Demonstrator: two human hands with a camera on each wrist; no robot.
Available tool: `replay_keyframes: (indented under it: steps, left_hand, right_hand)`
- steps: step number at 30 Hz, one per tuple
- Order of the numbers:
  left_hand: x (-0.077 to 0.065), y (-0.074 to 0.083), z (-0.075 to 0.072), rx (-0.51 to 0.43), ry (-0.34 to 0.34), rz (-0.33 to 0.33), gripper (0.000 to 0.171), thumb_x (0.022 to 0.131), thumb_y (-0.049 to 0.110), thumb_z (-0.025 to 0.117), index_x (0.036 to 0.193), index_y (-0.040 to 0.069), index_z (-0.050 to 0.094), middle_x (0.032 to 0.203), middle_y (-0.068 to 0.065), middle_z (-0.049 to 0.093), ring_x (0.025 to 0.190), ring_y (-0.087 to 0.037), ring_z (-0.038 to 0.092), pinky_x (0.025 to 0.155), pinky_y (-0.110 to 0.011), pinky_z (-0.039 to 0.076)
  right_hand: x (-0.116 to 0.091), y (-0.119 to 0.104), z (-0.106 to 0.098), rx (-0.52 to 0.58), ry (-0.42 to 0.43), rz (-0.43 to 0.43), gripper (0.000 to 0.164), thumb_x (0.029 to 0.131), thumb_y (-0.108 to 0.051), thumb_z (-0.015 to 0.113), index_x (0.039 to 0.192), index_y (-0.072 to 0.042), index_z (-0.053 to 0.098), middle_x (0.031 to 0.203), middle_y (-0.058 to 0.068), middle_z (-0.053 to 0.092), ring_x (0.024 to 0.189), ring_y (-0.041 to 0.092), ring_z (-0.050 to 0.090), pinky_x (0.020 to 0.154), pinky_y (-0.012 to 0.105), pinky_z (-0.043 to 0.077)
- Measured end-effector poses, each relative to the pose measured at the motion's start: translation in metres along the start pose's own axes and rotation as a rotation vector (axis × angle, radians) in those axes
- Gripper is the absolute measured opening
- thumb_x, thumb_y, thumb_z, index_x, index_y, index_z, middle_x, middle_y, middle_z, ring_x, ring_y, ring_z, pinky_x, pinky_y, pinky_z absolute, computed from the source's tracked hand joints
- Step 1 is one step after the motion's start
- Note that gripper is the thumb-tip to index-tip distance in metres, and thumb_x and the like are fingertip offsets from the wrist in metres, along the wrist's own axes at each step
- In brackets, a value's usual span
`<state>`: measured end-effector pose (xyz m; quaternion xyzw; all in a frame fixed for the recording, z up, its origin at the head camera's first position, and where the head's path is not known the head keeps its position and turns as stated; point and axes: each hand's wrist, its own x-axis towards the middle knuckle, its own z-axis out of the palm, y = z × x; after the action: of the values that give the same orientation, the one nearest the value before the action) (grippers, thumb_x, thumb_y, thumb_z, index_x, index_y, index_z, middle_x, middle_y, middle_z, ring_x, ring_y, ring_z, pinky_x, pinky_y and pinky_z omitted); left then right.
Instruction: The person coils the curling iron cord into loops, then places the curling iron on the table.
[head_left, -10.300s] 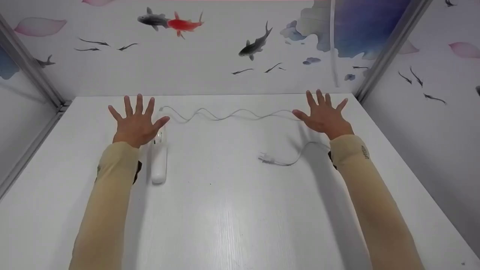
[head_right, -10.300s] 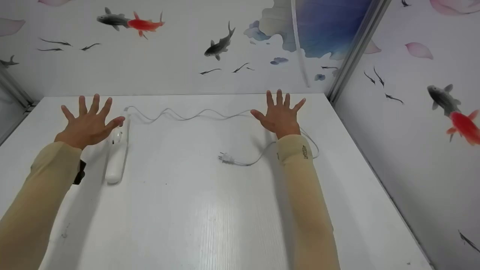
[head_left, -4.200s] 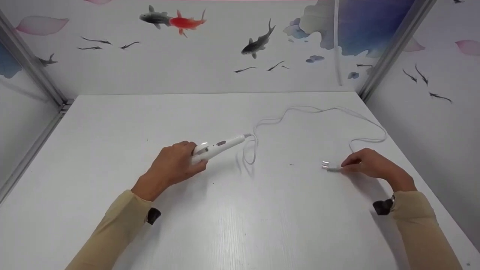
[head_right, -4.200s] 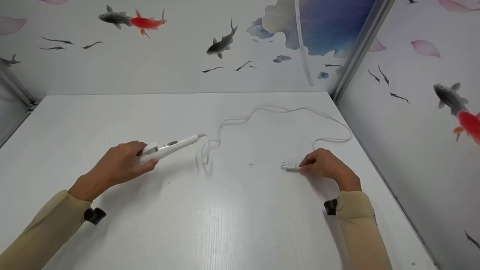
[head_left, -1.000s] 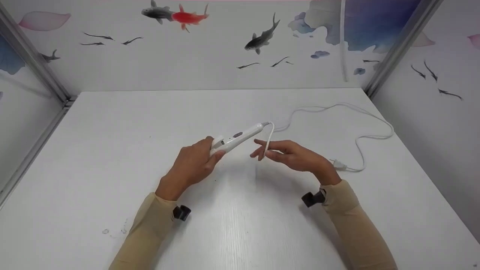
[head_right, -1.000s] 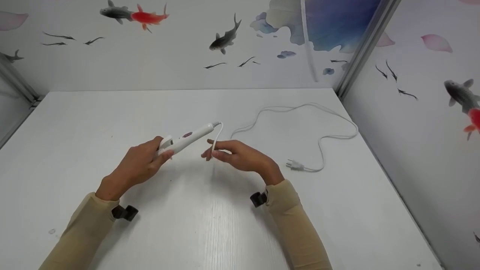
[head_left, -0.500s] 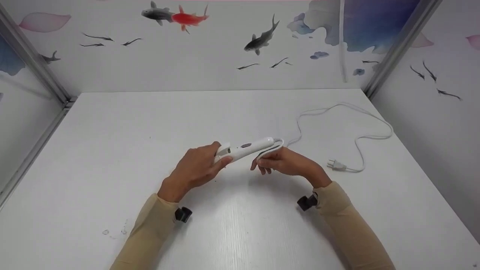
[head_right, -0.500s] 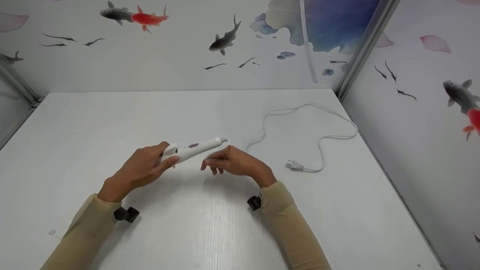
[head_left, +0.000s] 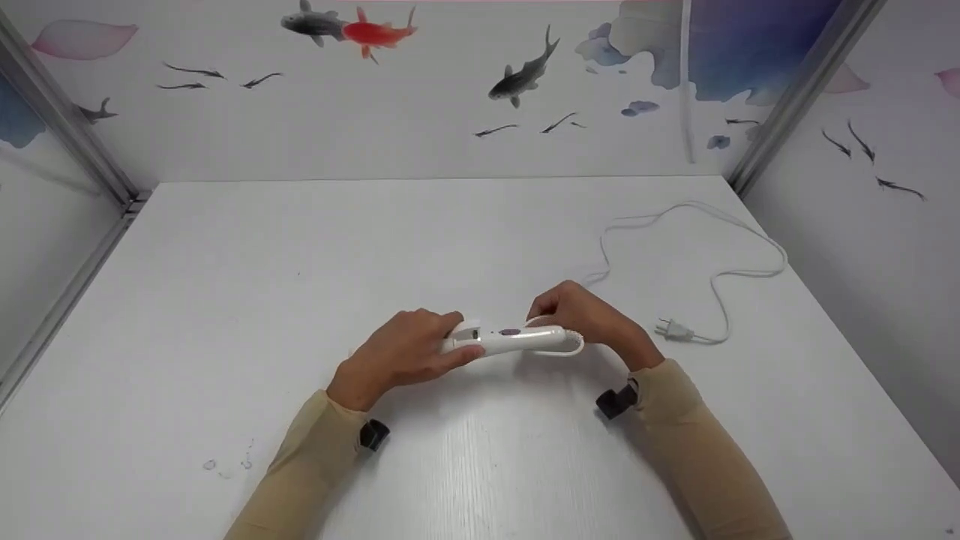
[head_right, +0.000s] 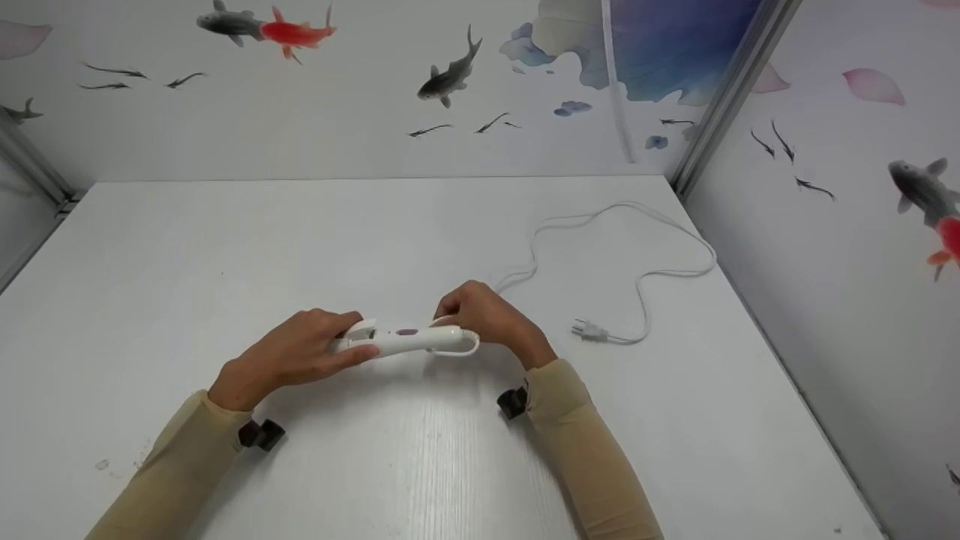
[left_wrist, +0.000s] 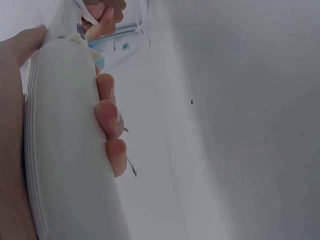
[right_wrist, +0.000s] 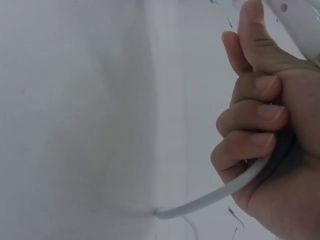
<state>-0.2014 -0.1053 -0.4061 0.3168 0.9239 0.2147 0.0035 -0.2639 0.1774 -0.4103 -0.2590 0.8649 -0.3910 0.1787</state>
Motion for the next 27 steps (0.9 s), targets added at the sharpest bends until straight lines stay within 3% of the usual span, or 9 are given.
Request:
replay_keyframes:
  steps: [6,14,21,27]
  left_hand:
    - [0.002,0.004,0.003,0.007,-0.029,0.005,0.045,0.095,0.054,0.06,0.087,0.01,0.056,0.062,0.007,0.04,0.056,-0.009,0.036,0.053,-0.023,0.029]
    - [0.002,0.0,0.003,0.096,0.028,-0.04,0.046,0.095,0.053,0.062,0.094,0.007,0.058,0.063,0.003,0.038,0.055,-0.012,0.036,0.052,-0.024,0.028]
    - [0.002,-0.005,-0.003,0.171,0.07,-0.121,0.048,0.097,0.052,0.059,0.104,0.004,0.058,0.065,0.0,0.041,0.055,-0.015,0.038,0.052,-0.028,0.031]
    - [0.002,-0.006,-0.011,0.166,0.106,-0.171,0.049,0.098,0.054,0.056,0.097,0.005,0.055,0.063,0.0,0.038,0.055,-0.016,0.037,0.051,-0.029,0.029]
  right_hand:
    - [-0.001,-0.008,-0.003,0.047,0.078,0.025,0.025,0.089,-0.03,0.077,0.084,-0.005,0.075,0.078,-0.001,0.065,0.072,0.013,0.05,0.064,0.026,0.041]
    - [-0.013,-0.039,-0.007,-0.043,0.104,0.028,0.029,0.099,-0.034,0.063,0.096,-0.009,0.077,0.079,0.004,0.064,0.072,0.016,0.047,0.065,0.028,0.04]
    - [-0.024,-0.054,-0.009,-0.033,0.07,-0.005,0.026,0.104,-0.029,0.055,0.105,-0.012,0.076,0.069,-0.001,0.048,0.063,0.015,0.042,0.058,0.025,0.036]
    - [-0.023,-0.052,-0.004,0.013,-0.033,-0.096,0.025,0.105,-0.027,0.052,0.105,-0.012,0.072,0.066,-0.001,0.048,0.057,0.012,0.047,0.059,0.026,0.043]
